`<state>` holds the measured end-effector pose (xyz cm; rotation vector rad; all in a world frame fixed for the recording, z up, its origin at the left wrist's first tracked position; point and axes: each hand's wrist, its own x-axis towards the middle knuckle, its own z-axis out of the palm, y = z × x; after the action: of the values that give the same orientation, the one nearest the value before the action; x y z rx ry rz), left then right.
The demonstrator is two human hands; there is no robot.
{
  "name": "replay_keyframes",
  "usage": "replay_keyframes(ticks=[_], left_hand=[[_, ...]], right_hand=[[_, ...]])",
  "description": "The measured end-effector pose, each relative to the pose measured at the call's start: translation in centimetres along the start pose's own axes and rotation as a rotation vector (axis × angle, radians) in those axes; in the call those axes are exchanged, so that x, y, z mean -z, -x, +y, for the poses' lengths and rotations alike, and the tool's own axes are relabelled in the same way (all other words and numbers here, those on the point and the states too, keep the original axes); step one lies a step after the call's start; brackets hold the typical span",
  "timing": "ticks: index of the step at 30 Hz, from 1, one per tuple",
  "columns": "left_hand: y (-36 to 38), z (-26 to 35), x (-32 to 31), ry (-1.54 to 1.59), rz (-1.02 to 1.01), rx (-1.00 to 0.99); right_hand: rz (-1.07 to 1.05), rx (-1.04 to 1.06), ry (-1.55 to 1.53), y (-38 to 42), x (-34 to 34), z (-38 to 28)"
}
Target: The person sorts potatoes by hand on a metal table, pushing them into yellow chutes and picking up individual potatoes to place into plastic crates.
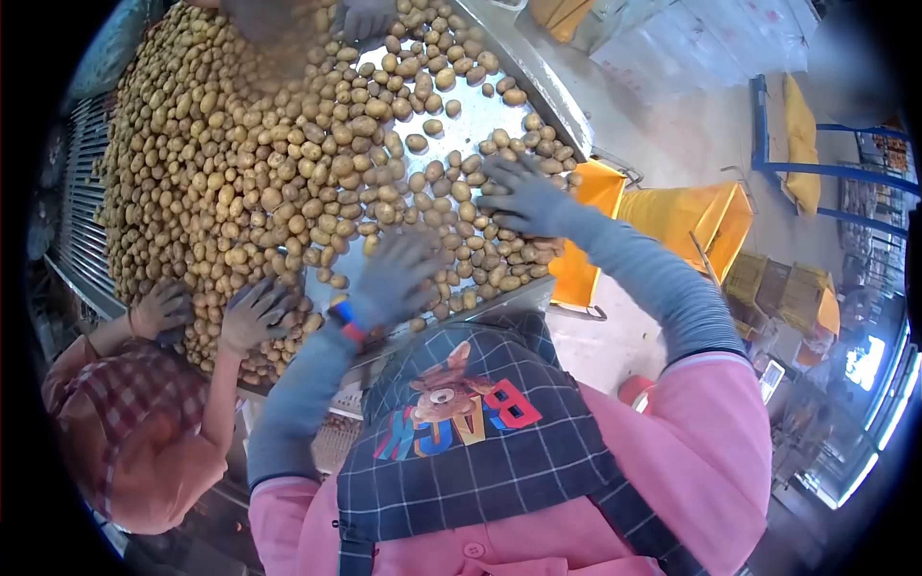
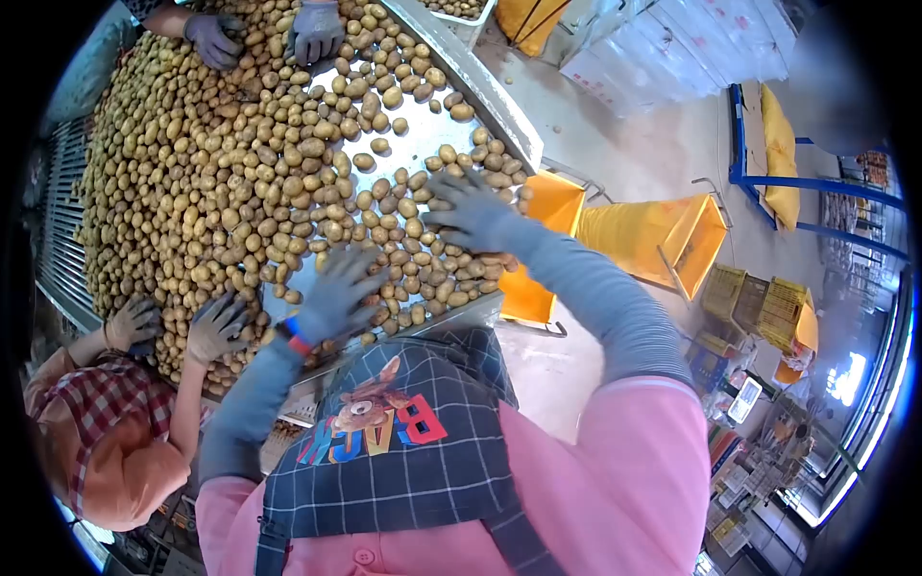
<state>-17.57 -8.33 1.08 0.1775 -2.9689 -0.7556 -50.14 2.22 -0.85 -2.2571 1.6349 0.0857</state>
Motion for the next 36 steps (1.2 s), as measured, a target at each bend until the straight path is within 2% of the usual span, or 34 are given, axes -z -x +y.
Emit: replay_keyframes(ticks=[1, 2, 3, 5, 6, 7, 8, 9, 10, 12, 13, 14, 15, 16, 18, 20, 22, 23, 24, 25, 26, 27, 29, 31, 32, 33, 34, 35, 36], left_hand=[[3.4, -0.3, 0.9, -0.011, -0.003, 0.098], [7.3, -0.4, 1.2, -0.072, -0.149, 0.259], [10.4, -0.5, 0.3, -0.051, -0.213, 0.320], [13.7, -0.4, -2.3, -0.275, -0.272, 0.147], [12.8, -0.2, -2.9, -0.281, -0.274, 0.152], [10.2, 0.2, -3.6, -0.225, -0.228, 0.178], [7.7, 0.5, -4.6, -0.168, -0.183, 0.201], [5.6, 0.1, -6.2, -0.139, -0.224, 0.177], [1.5, 1.4, -4.6, -0.095, -0.252, 0.206], [-3.3, 1.9, -5.8, -0.066, -0.077, 0.213], [-5.4, 2.3, -6.1, -0.098, -0.096, 0.227], [-6.9, 2.8, -8.5, -0.055, -0.171, 0.307], [-8.1, 2.9, -10.9, -0.009, -0.241, 0.383], [-8.6, 3.2, -10.8, -0.005, -0.235, 0.362], [-7.7, 3.7, -9.9, 0.456, -0.279, 0.347], [-5.3, 3.1, -4.5, 0.267, -0.085, -0.053], [-0.1, -0.8, -1.6, 0.271, -0.004, -0.210], [2.2, -1.2, 1.3, 0.227, 0.072, -0.044], [5.9, -1.9, 3.2, -0.061, 0.097, 0.146], [10.5, -4.1, 4.6, -0.100, -0.017, 0.414], [13.8, -5.0, 5.3, -0.245, 0.049, 0.529], [17.0, -5.9, 5.3, -0.286, -0.008, 0.641], [20.7, -5.1, 4.8, -0.231, -0.162, 0.653], [18.3, -3.3, 4.2, -0.184, -0.130, 0.449], [17.2, -3.1, 2.6, -0.155, -0.278, 0.420], [13.4, -1.5, 1.6, -0.283, -0.162, 0.174], [11.6, -1.5, -2.2, -0.123, -0.184, 0.196], [7.0, 0.9, -2.3, -0.142, -0.314, 0.341], [3.2, 2.0, -4.0, -0.084, -0.209, 0.340]], right_hand=[[-0.001, 0.001, -0.009, 1.7, -0.6, 1.5], [0.057, -0.024, -0.051, 3.0, -1.5, 3.5], [0.112, -0.047, -0.090, 3.4, -2.0, 4.8], [0.191, -0.088, -0.044, 1.2, -1.4, 5.0], [0.276, -0.137, 0.003, -0.8, -1.0, 5.0], [0.299, -0.272, 0.059, -4.0, -1.7, 5.7], [0.382, -0.365, -0.073, -7.0, -1.4, 5.5], [0.336, -0.499, -0.019, -10.4, -0.8, 4.6], [0.353, -0.560, -0.057, -13.4, -0.1, 3.8], [0.204, -0.647, -0.242, -18.0, 3.1, 0.2], [0.067, -0.614, -0.249, -19.0, 4.9, -2.0], [0.189, -0.523, -0.172, -19.7, 3.5, -3.9], [0.180, -0.506, -0.220, -19.5, 3.9, -5.6], [0.167, -0.517, -0.168, -19.5, 2.7, -6.8], [0.260, -0.334, -0.069, -16.2, -0.1, -7.7], [0.124, -0.115, 0.061, -11.0, -0.6, -8.0], [-0.007, 0.040, 0.017, -5.1, -0.8, -7.9], [0.051, 0.078, -0.032, -2.5, -2.0, -6.7], [0.109, 0.119, -0.083, -0.3, -3.2, -5.5], [-0.034, 0.027, -0.031, 0.7, -1.1, -4.6], [-0.174, -0.064, 0.024, 1.2, 1.2, -3.1], [-0.068, -0.119, 0.097, 2.2, -0.6, -0.7], [0.080, -0.258, 0.159, 1.2, -2.2, 3.2], [0.129, -0.334, 0.145, -1.8, -2.1, 5.1], [0.259, -0.473, 0.104, -4.5, -2.1, 4.8], [0.389, -0.615, 0.059, -7.1, -2.1, 3.9], [0.366, -0.656, 0.029, -9.3, -1.3, 2.9], [0.340, -0.696, 0.003, -11.5, -0.5, 2.1], [0.343, -0.617, -0.049, -13.3, -0.7, 1.3]])
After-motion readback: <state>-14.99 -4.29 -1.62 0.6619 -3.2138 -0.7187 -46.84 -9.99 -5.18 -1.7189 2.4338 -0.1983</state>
